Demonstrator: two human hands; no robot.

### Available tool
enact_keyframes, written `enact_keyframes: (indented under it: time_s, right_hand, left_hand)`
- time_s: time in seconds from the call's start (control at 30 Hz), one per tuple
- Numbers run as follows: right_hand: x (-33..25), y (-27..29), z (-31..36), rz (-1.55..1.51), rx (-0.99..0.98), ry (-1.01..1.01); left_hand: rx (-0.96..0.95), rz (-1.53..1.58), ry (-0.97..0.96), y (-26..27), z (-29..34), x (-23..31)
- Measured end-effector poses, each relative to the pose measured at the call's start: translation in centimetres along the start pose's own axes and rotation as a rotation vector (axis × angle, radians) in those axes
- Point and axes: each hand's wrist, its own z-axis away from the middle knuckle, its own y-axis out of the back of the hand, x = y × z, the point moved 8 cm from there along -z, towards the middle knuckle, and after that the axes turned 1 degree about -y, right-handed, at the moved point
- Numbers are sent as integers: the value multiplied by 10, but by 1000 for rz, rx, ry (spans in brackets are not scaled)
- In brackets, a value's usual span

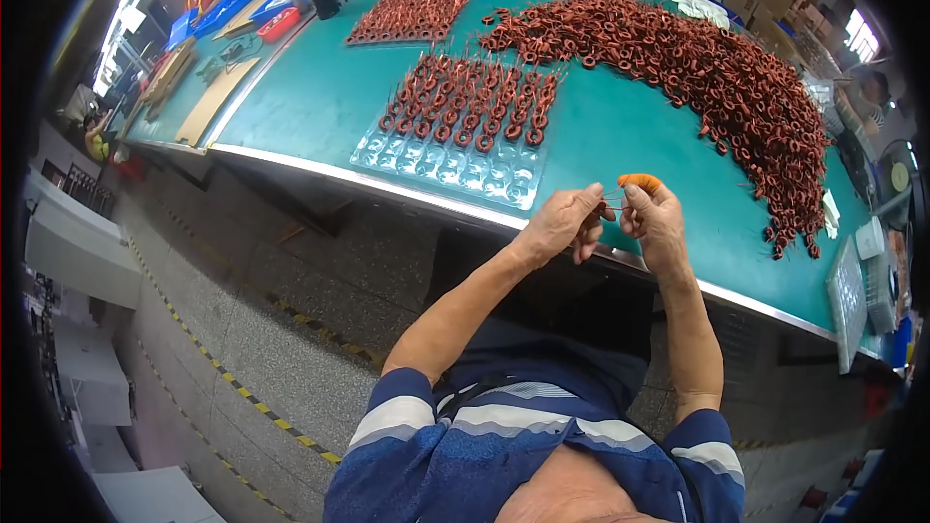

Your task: The recorder is using a small finger-mounted tool to strip the ends of copper wires on small electronic inductor components.

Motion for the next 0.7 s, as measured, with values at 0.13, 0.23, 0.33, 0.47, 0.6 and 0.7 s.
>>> enact_keyframes:
  time_s: [0.13,0.23,0.33,0.47,0.6,0.7]
  right_hand:
    - [14,-3,-6,-1,-76,-128]
    - [12,-11,-7,-8,-131,-90]
    - [6,-10,-3,-35,-150,-32]
    - [2,-11,0,117,-143,56]
    - [3,-11,4,195,-111,100]
    - [-21,-18,15,384,1,357]
  left_hand:
    - [73,-64,-72,7,2,2]
    - [41,-92,-103,9,10,9]
    - [6,-108,-109,0,14,8]
    - [28,-98,-139,2,14,3]
    - [90,-51,-112,3,16,6]
    - [117,17,-80,6,16,3]
